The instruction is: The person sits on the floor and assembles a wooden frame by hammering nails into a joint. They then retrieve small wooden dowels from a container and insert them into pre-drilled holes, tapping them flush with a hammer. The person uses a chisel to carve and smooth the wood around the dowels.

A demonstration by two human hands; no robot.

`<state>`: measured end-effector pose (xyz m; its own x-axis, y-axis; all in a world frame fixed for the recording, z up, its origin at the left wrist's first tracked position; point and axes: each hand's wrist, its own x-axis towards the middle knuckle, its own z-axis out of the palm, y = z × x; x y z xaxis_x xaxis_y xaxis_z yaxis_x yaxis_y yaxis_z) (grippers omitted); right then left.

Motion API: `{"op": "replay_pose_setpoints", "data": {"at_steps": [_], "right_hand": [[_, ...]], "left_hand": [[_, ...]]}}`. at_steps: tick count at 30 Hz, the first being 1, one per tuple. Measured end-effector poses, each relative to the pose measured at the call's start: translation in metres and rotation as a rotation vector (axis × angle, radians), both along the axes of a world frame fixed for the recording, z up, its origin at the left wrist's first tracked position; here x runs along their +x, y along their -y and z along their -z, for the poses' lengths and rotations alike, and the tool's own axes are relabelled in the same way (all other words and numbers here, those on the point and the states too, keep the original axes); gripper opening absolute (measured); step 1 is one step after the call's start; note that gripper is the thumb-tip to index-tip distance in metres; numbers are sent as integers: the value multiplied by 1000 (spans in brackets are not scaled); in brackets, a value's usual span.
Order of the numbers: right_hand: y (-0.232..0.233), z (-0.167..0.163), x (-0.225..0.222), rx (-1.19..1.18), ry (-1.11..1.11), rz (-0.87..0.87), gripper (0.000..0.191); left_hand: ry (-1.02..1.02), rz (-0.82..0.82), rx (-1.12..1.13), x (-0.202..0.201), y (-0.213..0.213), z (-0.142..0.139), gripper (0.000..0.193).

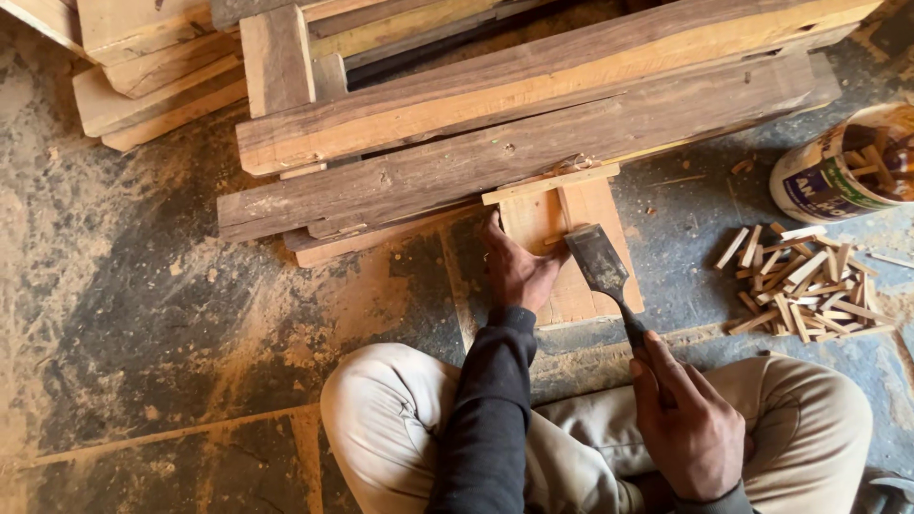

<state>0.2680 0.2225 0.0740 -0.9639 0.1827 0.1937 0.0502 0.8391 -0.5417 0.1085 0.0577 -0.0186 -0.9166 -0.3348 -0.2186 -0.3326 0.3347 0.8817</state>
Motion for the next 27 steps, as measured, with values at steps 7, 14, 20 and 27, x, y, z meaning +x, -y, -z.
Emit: {"op": "replay_pose_setpoints", "data": {"at_steps": [7,14,20,27], "right_hand": [[11,-5,-2,58,78,58,36],[15,-8,-2,142,130,28,39],[20,10,-9,192,65,-3,35],[23,26,-17,210,-2,-9,37]], "left_hand": [[-63,-2,-37,0,2,3,127],[18,-2,-71,-3,1,3,130],[-59,-1,-51,-5,-1,17,133],[-61,-11,-88,-4,-3,39,126]]}}
